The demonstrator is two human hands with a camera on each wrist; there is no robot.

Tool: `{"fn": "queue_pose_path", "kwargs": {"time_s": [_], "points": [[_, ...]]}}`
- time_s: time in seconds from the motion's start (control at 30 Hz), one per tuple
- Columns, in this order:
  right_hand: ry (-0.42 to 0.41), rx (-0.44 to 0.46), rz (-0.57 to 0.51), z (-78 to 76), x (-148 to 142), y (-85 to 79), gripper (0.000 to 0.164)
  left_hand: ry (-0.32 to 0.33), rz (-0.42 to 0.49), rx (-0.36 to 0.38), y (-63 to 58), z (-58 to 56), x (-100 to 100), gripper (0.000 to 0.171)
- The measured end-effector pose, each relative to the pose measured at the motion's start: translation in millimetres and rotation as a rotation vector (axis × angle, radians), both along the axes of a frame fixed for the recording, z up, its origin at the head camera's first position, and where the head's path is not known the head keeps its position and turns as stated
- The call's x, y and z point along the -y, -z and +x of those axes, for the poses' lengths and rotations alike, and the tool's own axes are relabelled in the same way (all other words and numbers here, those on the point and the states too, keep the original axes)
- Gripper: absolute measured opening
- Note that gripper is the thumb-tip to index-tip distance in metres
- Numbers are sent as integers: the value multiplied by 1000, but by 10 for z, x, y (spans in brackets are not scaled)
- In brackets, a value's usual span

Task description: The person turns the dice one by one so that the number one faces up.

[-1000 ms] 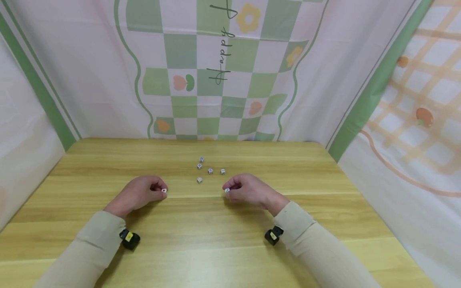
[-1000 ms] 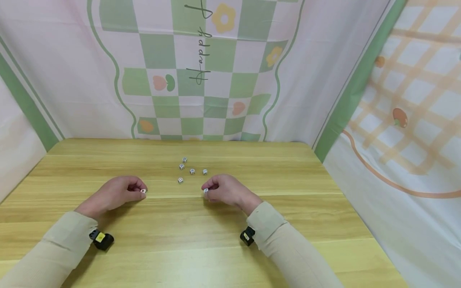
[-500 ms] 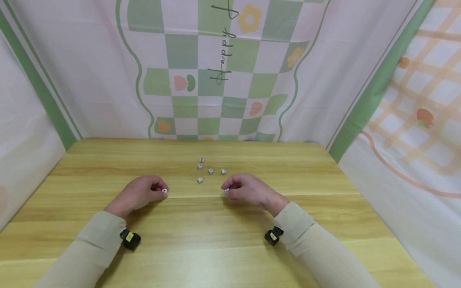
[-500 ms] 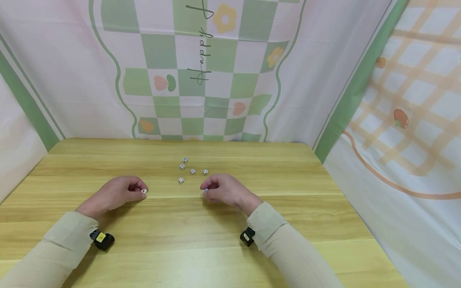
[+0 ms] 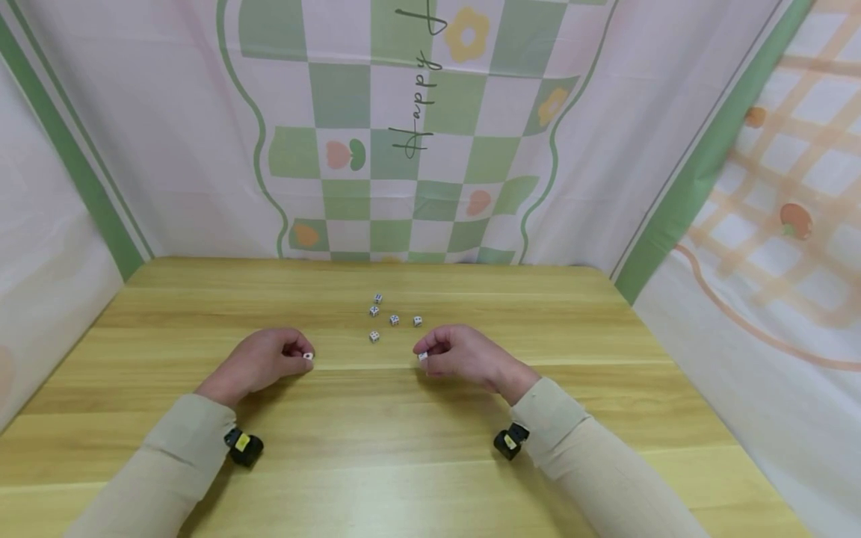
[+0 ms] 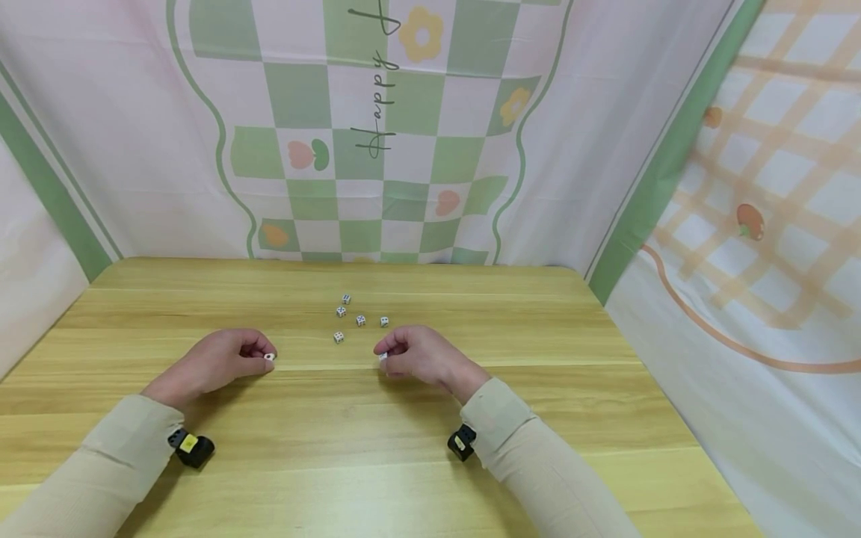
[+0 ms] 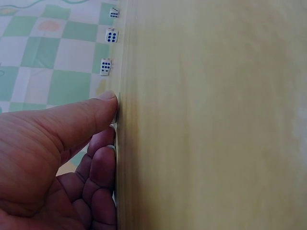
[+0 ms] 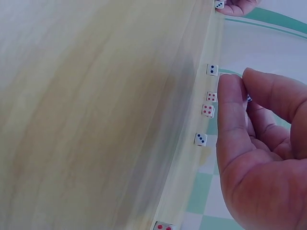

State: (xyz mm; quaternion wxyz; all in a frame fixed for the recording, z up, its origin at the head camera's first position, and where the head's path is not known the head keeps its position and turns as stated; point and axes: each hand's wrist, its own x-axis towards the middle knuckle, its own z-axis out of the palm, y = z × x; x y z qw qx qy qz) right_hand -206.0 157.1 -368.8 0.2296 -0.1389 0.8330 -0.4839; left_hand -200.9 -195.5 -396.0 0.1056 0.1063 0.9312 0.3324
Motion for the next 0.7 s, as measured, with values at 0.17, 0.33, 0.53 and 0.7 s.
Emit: {"fn": "queue_pose_path", "kwargs": {"time_s": [0.17, 0.33, 0.53, 0.7], "points": [[-10, 8, -14, 6, 3, -7, 29, -4, 4, 5, -1, 4, 0, 11], [-17, 4, -15, -1, 6, 2, 29, -5, 3, 9, 1, 3, 1, 11], [-9, -10, 17, -16, 19, 21, 31, -6, 6, 7, 5, 2, -1, 11], [-7, -8, 19, -14, 20, 24, 31, -6, 9, 6, 11, 2, 3, 11]]}}
